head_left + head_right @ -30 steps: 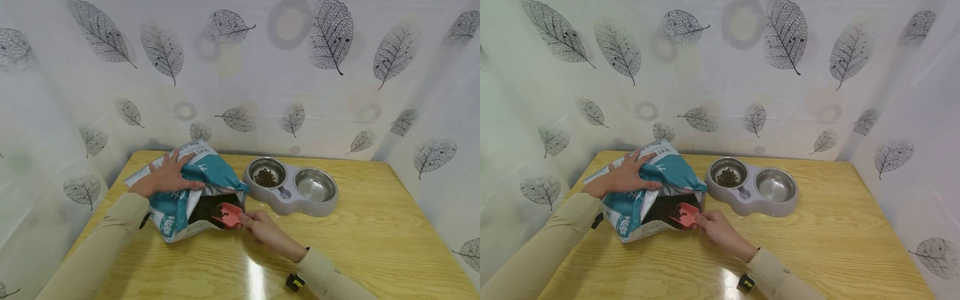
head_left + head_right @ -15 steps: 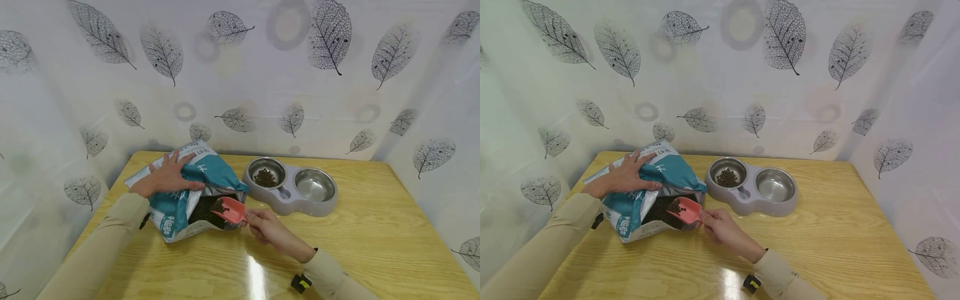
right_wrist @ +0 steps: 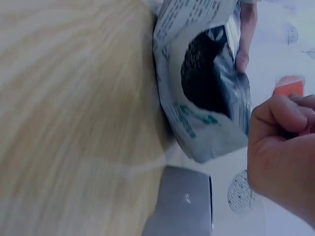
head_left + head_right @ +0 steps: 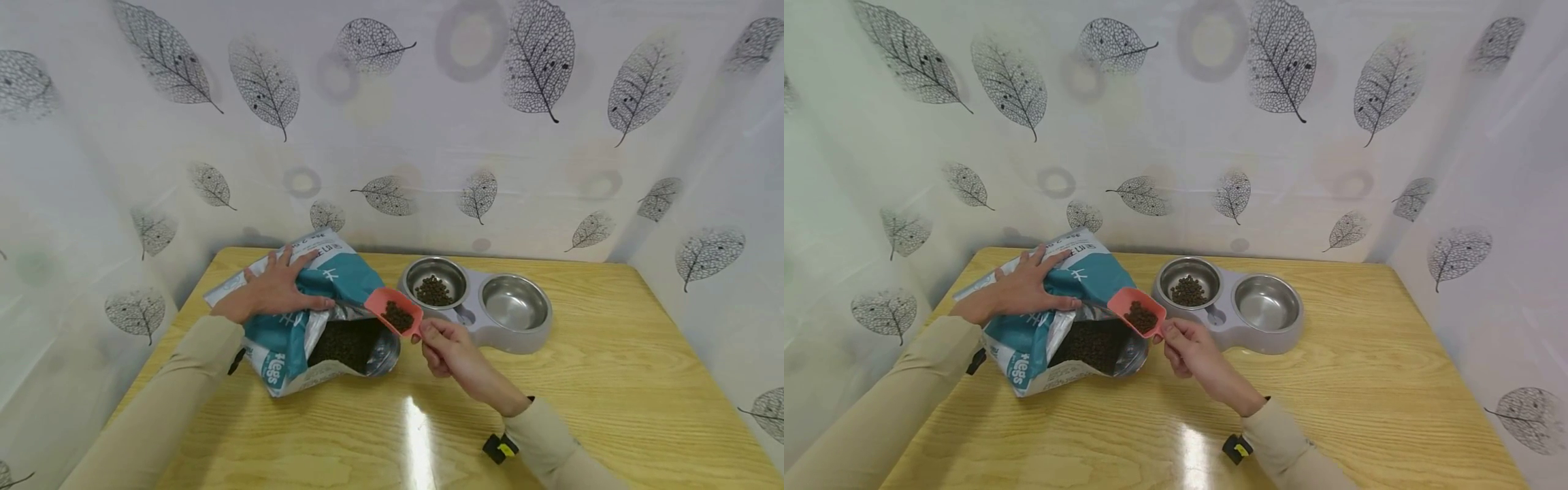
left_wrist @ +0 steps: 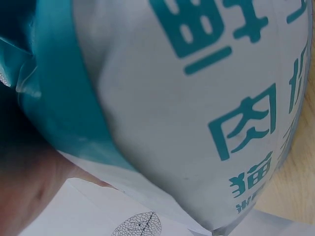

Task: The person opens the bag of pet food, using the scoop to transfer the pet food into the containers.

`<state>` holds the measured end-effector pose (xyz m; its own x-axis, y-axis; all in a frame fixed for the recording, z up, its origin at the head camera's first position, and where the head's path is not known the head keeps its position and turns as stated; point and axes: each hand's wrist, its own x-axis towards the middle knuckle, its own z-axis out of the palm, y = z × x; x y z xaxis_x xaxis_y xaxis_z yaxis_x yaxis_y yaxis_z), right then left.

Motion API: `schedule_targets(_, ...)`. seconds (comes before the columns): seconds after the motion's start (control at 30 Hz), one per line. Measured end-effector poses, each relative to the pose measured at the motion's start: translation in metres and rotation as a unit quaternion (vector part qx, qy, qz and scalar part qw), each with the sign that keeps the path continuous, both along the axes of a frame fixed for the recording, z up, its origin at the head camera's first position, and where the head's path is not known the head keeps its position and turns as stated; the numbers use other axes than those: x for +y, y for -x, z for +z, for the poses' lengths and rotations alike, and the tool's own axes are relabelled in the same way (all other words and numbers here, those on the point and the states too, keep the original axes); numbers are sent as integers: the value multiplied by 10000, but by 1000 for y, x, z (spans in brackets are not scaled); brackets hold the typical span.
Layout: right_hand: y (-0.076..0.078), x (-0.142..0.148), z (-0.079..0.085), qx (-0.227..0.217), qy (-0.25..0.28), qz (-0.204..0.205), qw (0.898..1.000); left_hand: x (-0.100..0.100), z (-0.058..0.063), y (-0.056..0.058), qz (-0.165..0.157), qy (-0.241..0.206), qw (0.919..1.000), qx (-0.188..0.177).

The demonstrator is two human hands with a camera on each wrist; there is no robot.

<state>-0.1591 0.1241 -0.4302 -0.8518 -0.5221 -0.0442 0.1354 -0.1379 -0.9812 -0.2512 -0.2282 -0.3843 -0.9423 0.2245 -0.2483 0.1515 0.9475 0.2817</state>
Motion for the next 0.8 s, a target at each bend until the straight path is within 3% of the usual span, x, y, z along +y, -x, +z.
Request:
schedule_targets(0.1, 6, 6, 3, 297, -673, -547, 9958, 0, -1, 0, 3, 8, 10000, 17)
schedule_targets(0.2, 14, 12, 4, 610, -1391, -1096, 9823, -1, -2, 0, 7, 19, 10000, 24)
schedule_targets(0.43, 32, 26, 2, 1287, -2877, -2016, 9274, -1, -2, -1, 21, -2, 10000, 12)
schedule_targets(0.57, 41, 31, 2, 1517, -3435, -2297, 8979, -1, -3, -1, -6, -24, 10000, 13)
schedule_targets(0.8, 52, 39, 1, 1853, -4066, -2508, 8587, -2, -1, -1, -34, -2, 10000, 18)
